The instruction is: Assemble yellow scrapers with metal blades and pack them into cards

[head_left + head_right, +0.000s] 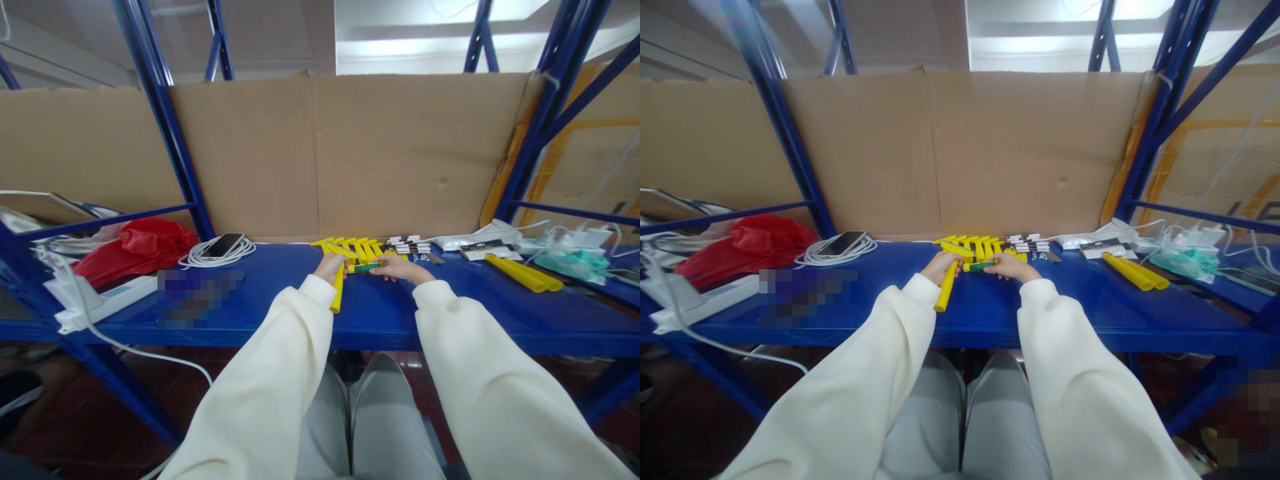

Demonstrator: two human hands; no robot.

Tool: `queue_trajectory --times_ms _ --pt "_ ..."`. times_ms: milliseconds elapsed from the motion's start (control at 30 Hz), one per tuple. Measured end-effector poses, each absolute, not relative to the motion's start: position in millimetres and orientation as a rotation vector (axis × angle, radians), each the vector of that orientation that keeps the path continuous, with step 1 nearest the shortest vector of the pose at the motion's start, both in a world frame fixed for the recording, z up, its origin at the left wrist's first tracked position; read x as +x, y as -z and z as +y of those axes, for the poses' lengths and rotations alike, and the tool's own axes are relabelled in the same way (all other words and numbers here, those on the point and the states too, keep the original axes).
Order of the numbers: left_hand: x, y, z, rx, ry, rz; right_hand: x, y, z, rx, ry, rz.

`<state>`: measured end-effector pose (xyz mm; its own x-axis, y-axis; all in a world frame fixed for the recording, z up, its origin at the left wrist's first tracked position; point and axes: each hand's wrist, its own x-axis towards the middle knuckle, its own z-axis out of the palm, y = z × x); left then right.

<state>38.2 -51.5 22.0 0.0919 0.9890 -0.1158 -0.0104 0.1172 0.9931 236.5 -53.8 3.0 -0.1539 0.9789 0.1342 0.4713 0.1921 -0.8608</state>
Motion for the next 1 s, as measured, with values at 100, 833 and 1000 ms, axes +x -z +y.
queue_trajectory --times_ms 100,833,1000 --pt "37.7 -21.7 -50.3 1.159 -1.068 1.191 238.0 -0.8 -50.0 -1.371 -0.872 -1.732" --pt "38.0 -16.5 -48.2 1.832 -1.360 1.248 233.4 -2.9 -46.6 -1.393 -0.672 -1.680" --pt "38.1 -11.1 -50.2 2.278 -1.136 1.461 236.7 -1.0 -42.7 -1.367 -0.546 -1.739"
